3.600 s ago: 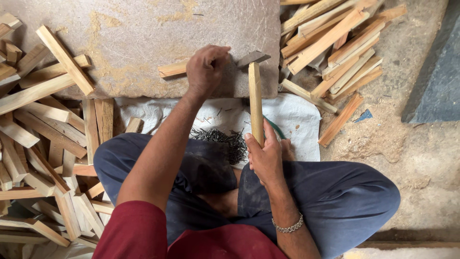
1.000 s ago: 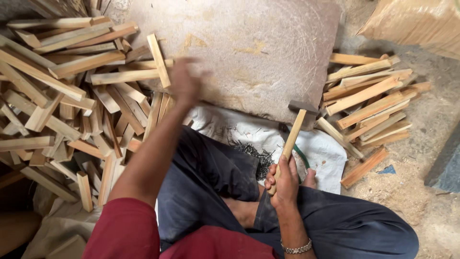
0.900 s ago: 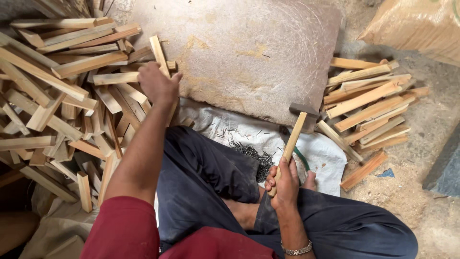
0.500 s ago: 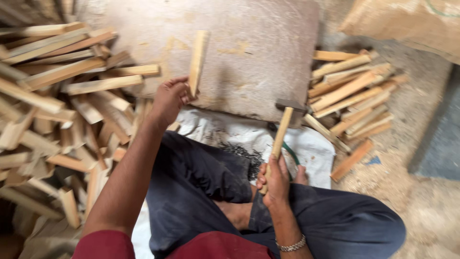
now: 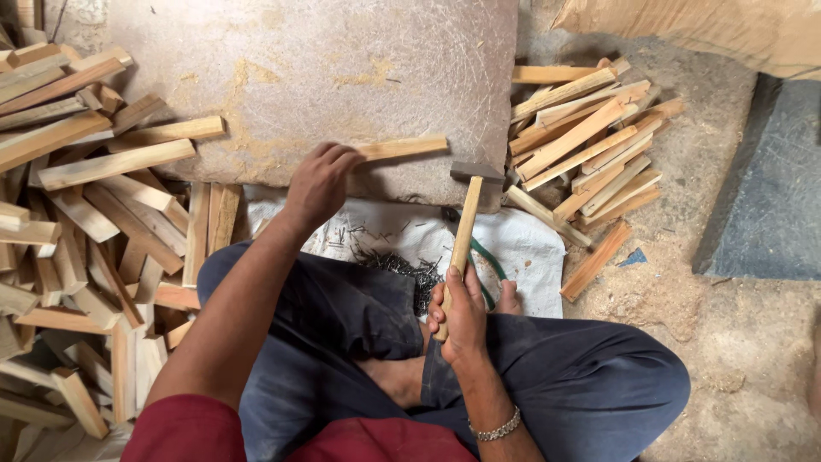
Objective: The person sits on the floor and repeatedly hammers nails into small wooden pieces placed on a stone slab. They pick up nails from a pile, position them on the wood, and strike them with a hammer, then move the finished pieces aside.
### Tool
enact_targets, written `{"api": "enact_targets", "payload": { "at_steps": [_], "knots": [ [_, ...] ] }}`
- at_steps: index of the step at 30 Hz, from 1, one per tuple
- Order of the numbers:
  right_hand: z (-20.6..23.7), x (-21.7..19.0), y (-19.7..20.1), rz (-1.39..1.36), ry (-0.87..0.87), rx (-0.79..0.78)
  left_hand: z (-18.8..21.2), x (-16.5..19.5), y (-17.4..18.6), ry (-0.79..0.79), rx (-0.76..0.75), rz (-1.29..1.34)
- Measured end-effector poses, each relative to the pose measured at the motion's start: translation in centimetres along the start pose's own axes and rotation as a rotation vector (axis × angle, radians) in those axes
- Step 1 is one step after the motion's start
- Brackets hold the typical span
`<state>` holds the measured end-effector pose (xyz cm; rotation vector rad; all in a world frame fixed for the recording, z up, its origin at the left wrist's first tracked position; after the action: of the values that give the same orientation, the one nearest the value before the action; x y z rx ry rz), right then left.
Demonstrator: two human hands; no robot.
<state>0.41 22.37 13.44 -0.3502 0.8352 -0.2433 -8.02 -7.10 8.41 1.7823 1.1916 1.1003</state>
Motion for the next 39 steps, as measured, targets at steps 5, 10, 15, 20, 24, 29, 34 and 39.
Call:
{"api": "enact_targets", "payload": {
  "at_steps": [5,10,15,20,24,29,34,39],
  "knots": [
    [0.1,0.1,0.1,0.089,0.065,0.003,1.8,1.6,-0.8,0.059,0.152,0.090],
    [-1.7,-0.2,0.5,0.672,0.296,0.193,4.6,10.3,-3.9,0.159,-0.439,0.562],
    [-3.8,-1.6,-0.1,1.229,1.054,0.143,7.6,15.2,-7.1,-0.036,-0.513,0.479],
    [-2.7,-3.0,-1.0,0.816,0.195,0.159,9.2,15.5,-10.6,-0.107,-0.488,0.395],
    [-0.6,-3.8,-1.5,0.701,0.155,0.114,8.7,14.6,-11.5,-0.126,-0.615,0.387],
    [-1.3,-2.6,0.4,0.643,0.097,0.184,8.1,14.5,-9.2,-0.126,-0.389,0.535],
    [-2.0,-1.1,1.5,0.510,0.114,0.097,8.1,14.4,-7.7,-0.135,-0.248,0.698],
    [-2.1,-1.9,0.9,0.491,0.088,0.092,8.4,14.3,-8.4,0.024,-0.343,0.705]
  ]
}}
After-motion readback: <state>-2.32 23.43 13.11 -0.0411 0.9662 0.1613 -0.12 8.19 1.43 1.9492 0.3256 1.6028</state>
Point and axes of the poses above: each hand's wrist, its own z-axis away from the middle knuckle, its own y-axis out of the back of the hand, x = y × z, the point moved 1 cm from there along -z, towards the middle knuckle, and after that the axes turned 2 degrees about y, right-handed, at the moved point
